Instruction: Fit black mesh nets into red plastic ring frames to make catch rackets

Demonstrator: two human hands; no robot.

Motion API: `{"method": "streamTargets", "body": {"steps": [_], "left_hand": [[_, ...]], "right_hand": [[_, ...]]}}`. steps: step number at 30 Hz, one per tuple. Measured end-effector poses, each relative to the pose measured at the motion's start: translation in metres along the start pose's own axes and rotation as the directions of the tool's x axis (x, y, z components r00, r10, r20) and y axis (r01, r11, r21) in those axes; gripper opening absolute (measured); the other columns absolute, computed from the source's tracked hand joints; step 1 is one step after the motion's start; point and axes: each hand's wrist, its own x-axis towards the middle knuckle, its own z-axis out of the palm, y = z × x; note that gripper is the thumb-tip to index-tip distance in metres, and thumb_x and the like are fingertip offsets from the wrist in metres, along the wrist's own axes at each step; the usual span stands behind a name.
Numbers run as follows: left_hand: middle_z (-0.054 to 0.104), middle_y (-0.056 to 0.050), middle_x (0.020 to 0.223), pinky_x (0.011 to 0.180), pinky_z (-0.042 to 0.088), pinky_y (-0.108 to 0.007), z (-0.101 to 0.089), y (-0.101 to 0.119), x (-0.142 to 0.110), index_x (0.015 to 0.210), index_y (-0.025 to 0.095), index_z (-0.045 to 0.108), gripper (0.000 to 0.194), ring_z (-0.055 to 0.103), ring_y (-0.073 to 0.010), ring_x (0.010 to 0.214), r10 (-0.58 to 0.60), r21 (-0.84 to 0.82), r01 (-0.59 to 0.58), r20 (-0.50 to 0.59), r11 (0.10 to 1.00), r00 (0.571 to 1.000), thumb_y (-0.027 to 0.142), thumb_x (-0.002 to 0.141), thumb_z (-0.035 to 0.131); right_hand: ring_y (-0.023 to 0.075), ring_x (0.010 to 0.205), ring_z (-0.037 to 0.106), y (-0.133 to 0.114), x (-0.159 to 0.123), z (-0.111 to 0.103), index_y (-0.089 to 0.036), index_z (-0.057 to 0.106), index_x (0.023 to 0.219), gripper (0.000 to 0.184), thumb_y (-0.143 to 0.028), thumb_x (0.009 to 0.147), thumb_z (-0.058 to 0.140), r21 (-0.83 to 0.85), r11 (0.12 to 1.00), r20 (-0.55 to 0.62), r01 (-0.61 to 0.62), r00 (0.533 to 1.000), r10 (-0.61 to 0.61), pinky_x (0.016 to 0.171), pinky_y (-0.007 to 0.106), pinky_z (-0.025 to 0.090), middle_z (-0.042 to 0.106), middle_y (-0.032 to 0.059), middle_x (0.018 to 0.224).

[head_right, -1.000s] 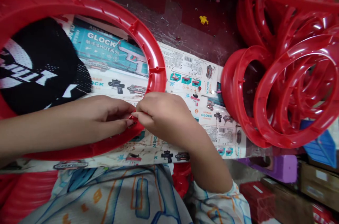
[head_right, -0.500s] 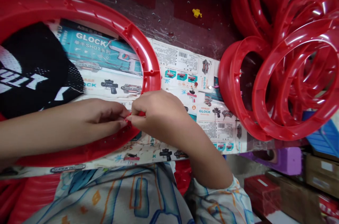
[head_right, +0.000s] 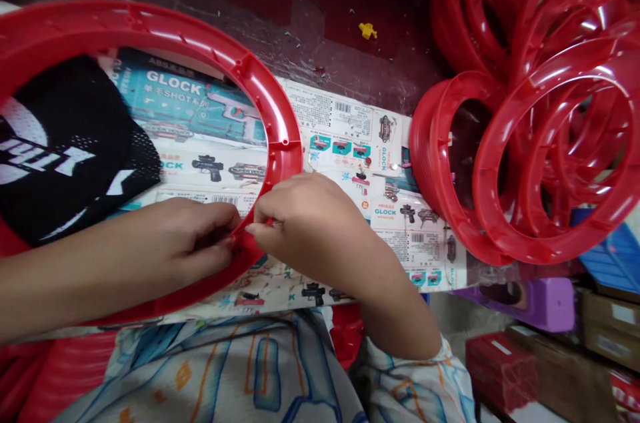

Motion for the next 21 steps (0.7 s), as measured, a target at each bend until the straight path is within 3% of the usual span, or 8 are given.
{"method": "streamTargets", "body": {"steps": [7,10,13,16,21], "left_hand": [[0.051,0.0,0.062,0.056,0.027,-0.031,0.001,-0.002,-0.001,0.068,0.023,0.042,0.027,0.044,-0.0168,0.055,0.05,0.049,-0.049,-0.023,0.998,0.998,0.04,0.087,0.036],[0.054,-0.002,0.065,0.057,0.029,-0.032,0.0,-0.001,-0.002,0.07,0.022,0.043,0.025,0.046,-0.0174,0.057,0.073,0.068,-0.072,-0.015,0.995,0.997,0.038,0.087,0.035],[0.06,-0.003,0.073,0.06,0.032,-0.032,-0.001,0.001,-0.004,0.088,0.022,0.051,0.026,0.052,-0.0202,0.063,0.08,0.035,-0.079,-0.003,0.996,0.997,0.038,0.089,0.032],[0.064,-0.005,0.082,0.064,0.036,-0.034,-0.003,0.003,-0.005,0.102,0.022,0.053,0.029,0.057,-0.023,0.07,0.084,0.034,-0.085,0.008,0.996,0.996,0.037,0.089,0.032],[0.065,-0.007,0.087,0.069,0.038,-0.036,-0.005,0.003,-0.003,0.096,0.021,0.056,0.025,0.06,-0.0251,0.078,0.067,0.007,-0.067,0.059,0.998,0.996,0.031,0.087,0.034]], "right_hand": [[0.0141,0.072,0.055,0.006,-0.003,-0.009,-0.015,0.069,0.075,0.024,-0.022,0.091,0.051,-0.145,0.98,-0.079,0.134,0.986,-0.146,0.069,0.029,0.037,0.064,0.0027,0.073],[0.0139,0.073,0.056,0.009,-0.003,-0.01,-0.014,0.069,0.079,0.023,-0.023,0.091,0.052,-0.117,0.982,-0.128,0.148,0.978,-0.162,0.068,0.027,0.04,0.064,0.004,0.077],[0.0134,0.074,0.057,0.013,-0.002,-0.009,-0.015,0.068,0.081,0.017,-0.023,0.09,0.056,-0.035,0.986,-0.159,0.16,0.974,-0.164,0.068,0.026,0.042,0.064,0.0033,0.079],[0.0128,0.075,0.058,0.016,0.001,-0.009,-0.014,0.067,0.082,0.014,-0.018,0.089,0.056,0.037,0.981,-0.141,0.193,0.972,-0.186,0.07,0.025,0.043,0.063,0.0027,0.079],[0.0129,0.075,0.058,0.018,0.003,-0.008,-0.013,0.068,0.081,0.014,-0.013,0.088,0.056,0.043,0.992,-0.076,0.116,0.991,-0.113,0.072,0.026,0.042,0.064,0.0035,0.079]]}}
